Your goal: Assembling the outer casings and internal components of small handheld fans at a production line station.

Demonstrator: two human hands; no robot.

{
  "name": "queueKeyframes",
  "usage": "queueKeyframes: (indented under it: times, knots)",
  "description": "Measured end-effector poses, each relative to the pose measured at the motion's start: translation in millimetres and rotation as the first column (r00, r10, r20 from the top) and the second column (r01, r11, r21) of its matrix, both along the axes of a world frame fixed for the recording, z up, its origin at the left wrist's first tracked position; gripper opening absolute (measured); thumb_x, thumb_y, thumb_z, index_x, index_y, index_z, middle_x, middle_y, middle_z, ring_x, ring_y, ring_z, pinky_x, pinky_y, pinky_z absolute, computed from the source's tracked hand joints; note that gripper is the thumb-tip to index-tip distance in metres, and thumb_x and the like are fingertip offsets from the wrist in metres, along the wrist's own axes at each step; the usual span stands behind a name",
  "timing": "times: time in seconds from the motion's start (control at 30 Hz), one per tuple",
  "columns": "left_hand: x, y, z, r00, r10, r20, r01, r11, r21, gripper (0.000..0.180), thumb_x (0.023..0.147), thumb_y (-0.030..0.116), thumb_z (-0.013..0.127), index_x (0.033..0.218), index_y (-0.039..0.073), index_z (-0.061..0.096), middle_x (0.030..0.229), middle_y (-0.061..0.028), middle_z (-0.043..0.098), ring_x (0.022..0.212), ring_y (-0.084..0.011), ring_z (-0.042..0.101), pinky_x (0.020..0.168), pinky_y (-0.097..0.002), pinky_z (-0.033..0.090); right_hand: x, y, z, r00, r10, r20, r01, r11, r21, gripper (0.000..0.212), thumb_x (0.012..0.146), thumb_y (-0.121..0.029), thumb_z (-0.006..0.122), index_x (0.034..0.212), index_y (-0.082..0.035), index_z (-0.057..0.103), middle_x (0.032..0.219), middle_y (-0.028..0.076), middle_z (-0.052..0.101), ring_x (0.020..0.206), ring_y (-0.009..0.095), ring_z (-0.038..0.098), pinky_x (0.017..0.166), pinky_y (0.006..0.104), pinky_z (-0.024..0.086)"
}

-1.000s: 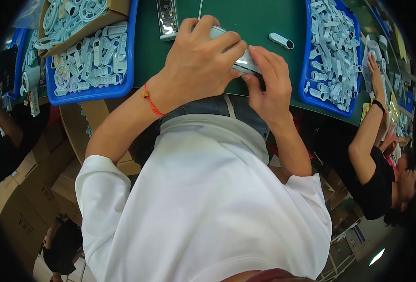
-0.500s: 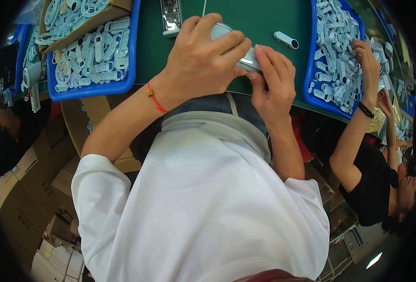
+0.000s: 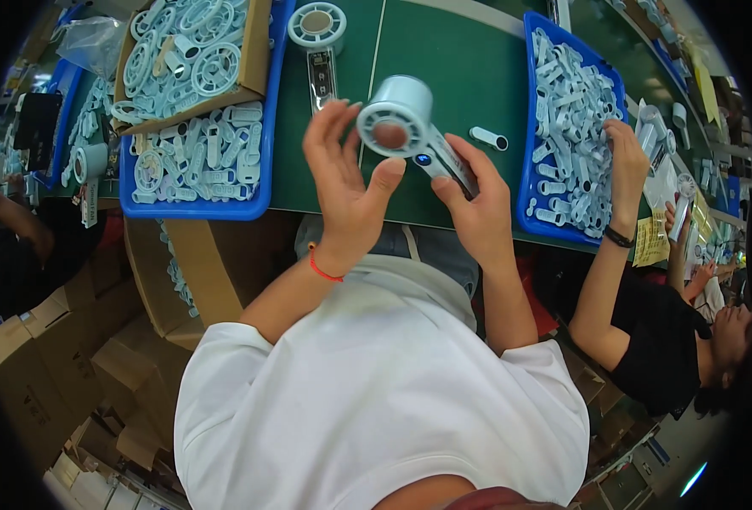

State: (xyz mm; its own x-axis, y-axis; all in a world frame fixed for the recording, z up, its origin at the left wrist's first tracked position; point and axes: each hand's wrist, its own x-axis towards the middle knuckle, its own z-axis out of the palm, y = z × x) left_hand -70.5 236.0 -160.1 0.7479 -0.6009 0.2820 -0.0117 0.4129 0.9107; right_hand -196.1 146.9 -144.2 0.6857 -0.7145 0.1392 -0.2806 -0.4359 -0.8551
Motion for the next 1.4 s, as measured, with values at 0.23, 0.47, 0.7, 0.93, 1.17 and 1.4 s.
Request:
queueKeyframes:
  times: [0.23, 0.47, 0.7, 0.93, 1.17, 1.4]
  knots:
    - [-6.0, -14.3, -7.9, 0.788, -0.536, -0.303, 0.554, 0.832, -0.031, 0.077, 0.081, 0.024, 0.068, 0.136, -0.004, 0.021, 0.127, -0.0154, 0.043, 0.113, -0.0234, 0.048, 0.094, -0.0328, 0.04, -3.7, 5.2, -3.3, 0.932, -0.091, 0.352, -0.183, 0.719, 0.67, 0.049, 0.086, -0.023, 0.061, 0.124, 0.004, 0.044, 0.109, 0.006, 0.055, 0.095, 0.01, 0.051, 0.079, 0.0223, 0.04]
    - [-4.3, -10.6, -6.5, 0.745, -0.592, -0.308, 0.626, 0.78, 0.016, 0.068, 0.08, 0.023, 0.069, 0.13, -0.005, 0.033, 0.117, -0.014, 0.051, 0.107, -0.0202, 0.051, 0.094, -0.0323, 0.04, -5.4, 17.7, -6.5, 0.903, -0.181, 0.39, -0.14, 0.735, 0.664, 0.056, 0.085, -0.026, 0.063, 0.128, 0.004, 0.041, 0.113, 0.007, 0.054, 0.1, 0.012, 0.051, 0.083, 0.0232, 0.04]
    - [-2.2, -12.7, -5.2, 0.753, -0.588, -0.296, 0.621, 0.783, 0.024, 0.068, 0.079, 0.023, 0.07, 0.129, -0.006, 0.034, 0.116, -0.0137, 0.052, 0.105, -0.019, 0.052, 0.093, -0.0317, 0.04, -4.2, 18.8, -7.1, 0.902, -0.173, 0.396, -0.153, 0.73, 0.666, 0.056, 0.087, -0.02, 0.06, 0.131, 0.005, 0.036, 0.116, 0.011, 0.054, 0.105, 0.015, 0.052, 0.089, 0.0258, 0.041]
    - [-2.4, -13.1, -4.2, 0.752, -0.591, -0.291, 0.629, 0.776, 0.047, 0.068, 0.079, 0.023, 0.07, 0.129, -0.006, 0.035, 0.115, -0.0145, 0.052, 0.105, -0.0193, 0.052, 0.093, -0.0322, 0.04, -5.8, 20.1, -8.5, 0.904, -0.185, 0.387, -0.141, 0.724, 0.675, 0.056, 0.088, -0.021, 0.06, 0.132, 0.004, 0.036, 0.114, 0.01, 0.054, 0.103, 0.014, 0.052, 0.086, 0.0246, 0.042]
    - [-4.3, -11.4, -2.9, 0.752, -0.591, -0.291, 0.629, 0.776, 0.049, 0.068, 0.078, 0.023, 0.071, 0.128, -0.007, 0.035, 0.115, -0.0146, 0.052, 0.104, -0.0194, 0.053, 0.093, -0.0322, 0.04, -7.3, 23.4, -10.5, 0.895, -0.211, 0.392, -0.124, 0.728, 0.674, 0.057, 0.088, -0.022, 0.06, 0.132, 0.004, 0.036, 0.114, 0.009, 0.054, 0.101, 0.013, 0.053, 0.085, 0.0237, 0.042]
    - [-2.8, -12.6, -4.1, 0.757, -0.586, -0.289, 0.624, 0.78, 0.052, 0.068, 0.077, 0.022, 0.071, 0.127, -0.007, 0.035, 0.114, -0.0145, 0.052, 0.104, -0.0193, 0.053, 0.093, -0.0319, 0.04, -6.4, 21.6, -11.8, 0.899, -0.213, 0.383, -0.125, 0.712, 0.691, 0.057, 0.088, -0.021, 0.06, 0.132, 0.004, 0.036, 0.113, 0.009, 0.055, 0.101, 0.013, 0.053, 0.086, 0.0237, 0.042]
